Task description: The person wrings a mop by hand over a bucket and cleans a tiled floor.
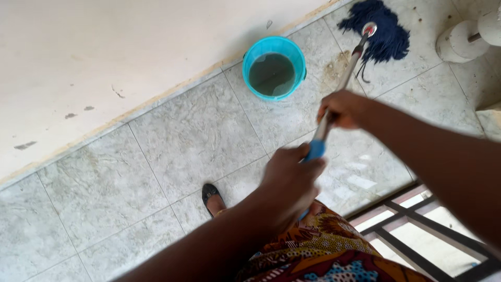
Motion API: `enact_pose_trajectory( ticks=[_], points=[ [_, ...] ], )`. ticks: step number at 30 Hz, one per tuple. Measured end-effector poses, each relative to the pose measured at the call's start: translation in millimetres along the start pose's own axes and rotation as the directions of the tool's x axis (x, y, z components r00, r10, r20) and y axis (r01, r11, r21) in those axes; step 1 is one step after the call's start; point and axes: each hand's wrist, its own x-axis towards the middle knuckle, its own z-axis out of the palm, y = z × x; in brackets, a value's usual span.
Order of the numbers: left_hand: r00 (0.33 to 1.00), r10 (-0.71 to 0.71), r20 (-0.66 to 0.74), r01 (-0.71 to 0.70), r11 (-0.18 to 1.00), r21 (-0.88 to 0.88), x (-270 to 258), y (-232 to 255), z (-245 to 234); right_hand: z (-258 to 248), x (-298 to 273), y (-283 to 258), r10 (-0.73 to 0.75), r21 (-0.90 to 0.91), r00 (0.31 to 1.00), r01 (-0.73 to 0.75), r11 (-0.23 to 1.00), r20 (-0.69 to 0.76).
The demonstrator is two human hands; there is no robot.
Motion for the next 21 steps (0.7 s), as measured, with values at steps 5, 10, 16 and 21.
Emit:
enact_pose_trajectory(
  ticks=[5,10,16,21],
  points=[
    [1.0,-0.003,0.013,0.003,1.0,0.011,-13,0,-16,3,-4,-1,0.0,-0.008,0.999,0.0,1.0,0.047],
    [0.998,-0.055,-0.013,0.057,0.945,0.323,-72,-83,-109,141,-105,69,0.067,0.119,0.99,-0.082,0.989,0.124],
    [0.989,-0.103,-0.105,0.139,0.885,0.444,-116,-135,-187,256,-272,77,0.279,0.206,0.959,-0.283,0.937,0.047],
    [0.993,-0.003,-0.118,0.062,0.865,0.499,-138,-164,-239,283,-277,69,0.299,0.242,0.953,-0.303,0.922,0.054]
  ],
)
